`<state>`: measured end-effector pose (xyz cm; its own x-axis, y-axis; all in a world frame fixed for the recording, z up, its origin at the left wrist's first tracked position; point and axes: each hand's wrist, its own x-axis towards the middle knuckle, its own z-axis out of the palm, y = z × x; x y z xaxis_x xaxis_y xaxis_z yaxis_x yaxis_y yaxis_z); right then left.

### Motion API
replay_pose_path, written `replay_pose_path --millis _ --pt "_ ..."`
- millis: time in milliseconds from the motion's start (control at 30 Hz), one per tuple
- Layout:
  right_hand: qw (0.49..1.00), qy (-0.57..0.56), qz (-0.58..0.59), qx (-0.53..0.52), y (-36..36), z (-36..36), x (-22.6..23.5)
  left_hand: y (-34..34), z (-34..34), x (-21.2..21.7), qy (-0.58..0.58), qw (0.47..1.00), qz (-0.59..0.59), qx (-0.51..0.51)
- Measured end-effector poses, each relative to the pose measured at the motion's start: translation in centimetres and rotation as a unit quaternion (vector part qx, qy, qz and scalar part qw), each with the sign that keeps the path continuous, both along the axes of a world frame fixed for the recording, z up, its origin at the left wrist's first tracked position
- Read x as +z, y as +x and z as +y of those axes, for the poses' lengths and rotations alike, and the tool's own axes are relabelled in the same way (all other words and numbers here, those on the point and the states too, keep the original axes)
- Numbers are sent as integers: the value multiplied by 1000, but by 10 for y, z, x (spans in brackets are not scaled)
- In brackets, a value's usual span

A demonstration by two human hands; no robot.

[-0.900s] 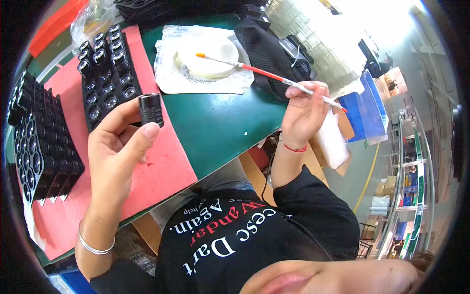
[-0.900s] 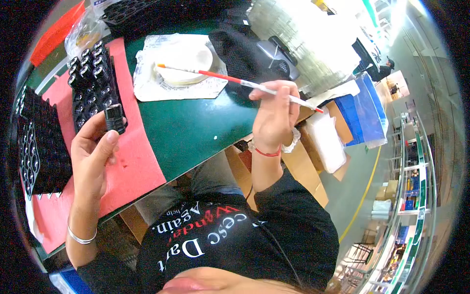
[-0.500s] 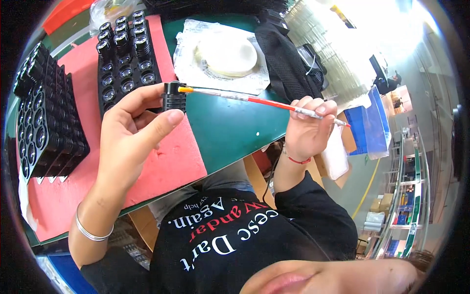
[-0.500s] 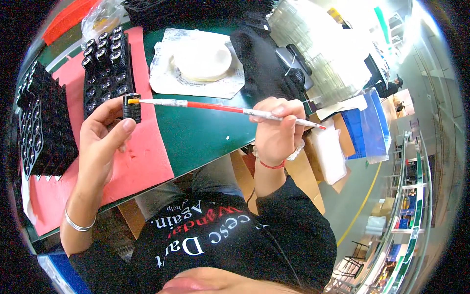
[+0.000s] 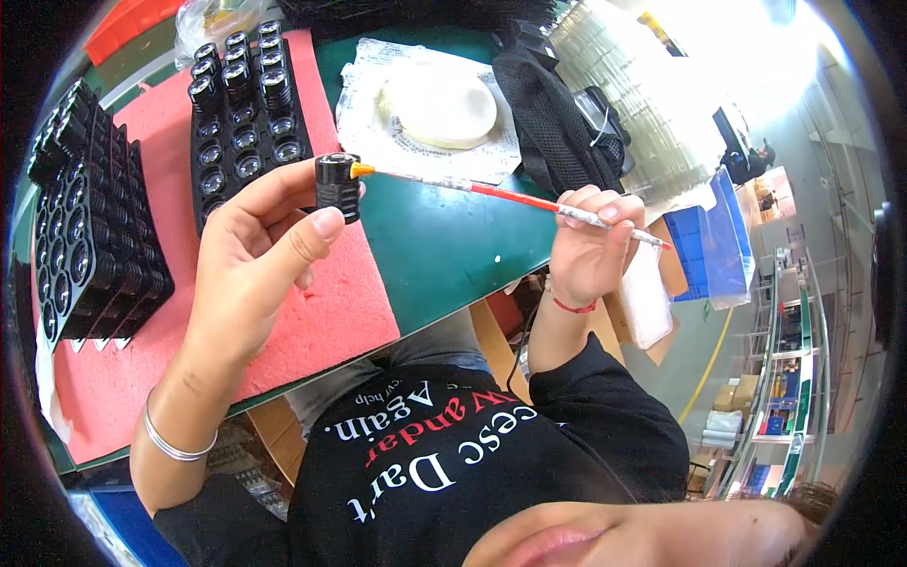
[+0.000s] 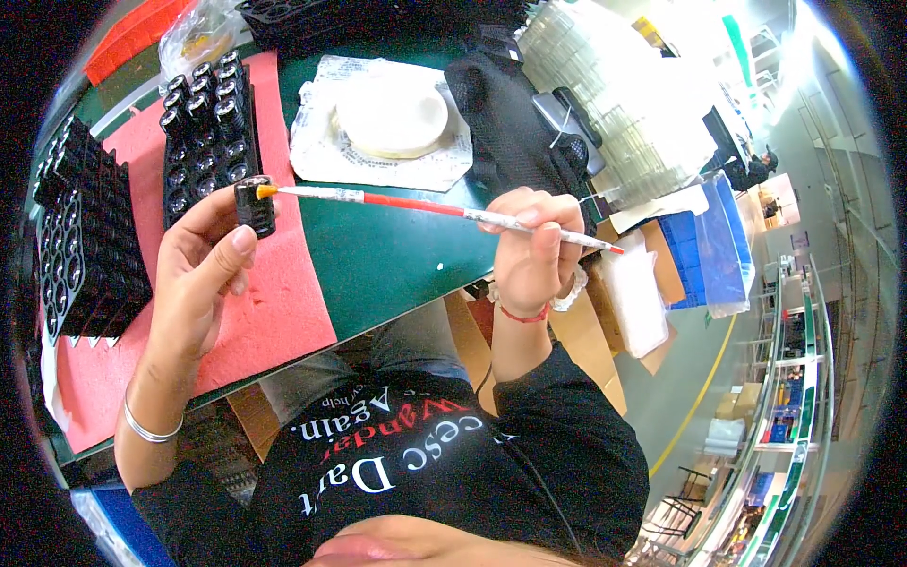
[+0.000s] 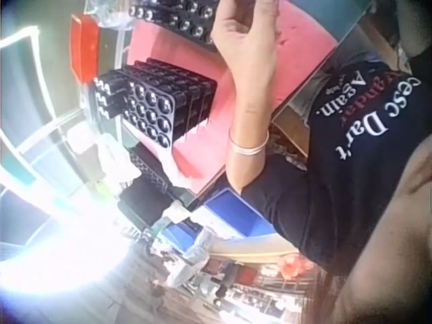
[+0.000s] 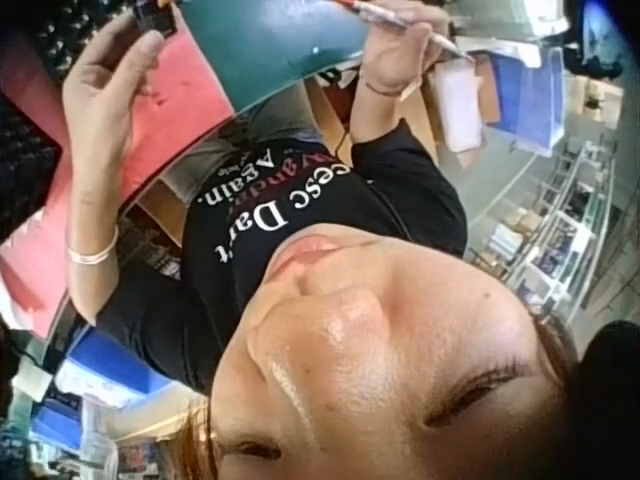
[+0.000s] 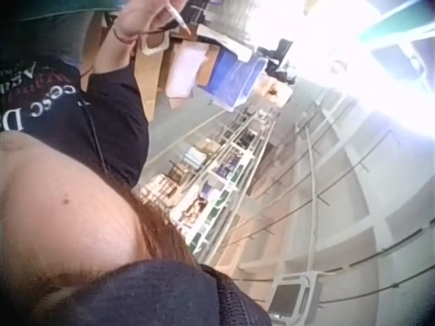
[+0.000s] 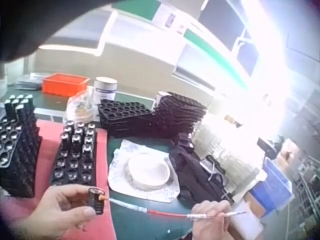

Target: Applying a yellow substance to the rim of small black cylindrical components using a paintbrush.

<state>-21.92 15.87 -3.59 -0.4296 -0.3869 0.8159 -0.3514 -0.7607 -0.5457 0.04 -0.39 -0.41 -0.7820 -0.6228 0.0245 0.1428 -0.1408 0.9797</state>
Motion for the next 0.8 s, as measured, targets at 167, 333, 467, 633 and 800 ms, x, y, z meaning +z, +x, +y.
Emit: replay_pose_path --millis 167,333,467,633,800 --pt "1000 -14 -5 -18 0 0 -3 -2 0 2 6 1000 4 -16" --pt "995 -11 -32 -96 2 -7 -15 4 4 4 -88 996 24 -11" --pt "990 -6 -32 -139 3 -7 -15 28 5 47 -377 924 -14 56" --pt "982 22 -17 -187 6 -4 -16 70 -32 71 -582 715 -54 384" --pt "984 8 -28 -176 7 -6 -15 129 -104 81 -441 760 -219 424"
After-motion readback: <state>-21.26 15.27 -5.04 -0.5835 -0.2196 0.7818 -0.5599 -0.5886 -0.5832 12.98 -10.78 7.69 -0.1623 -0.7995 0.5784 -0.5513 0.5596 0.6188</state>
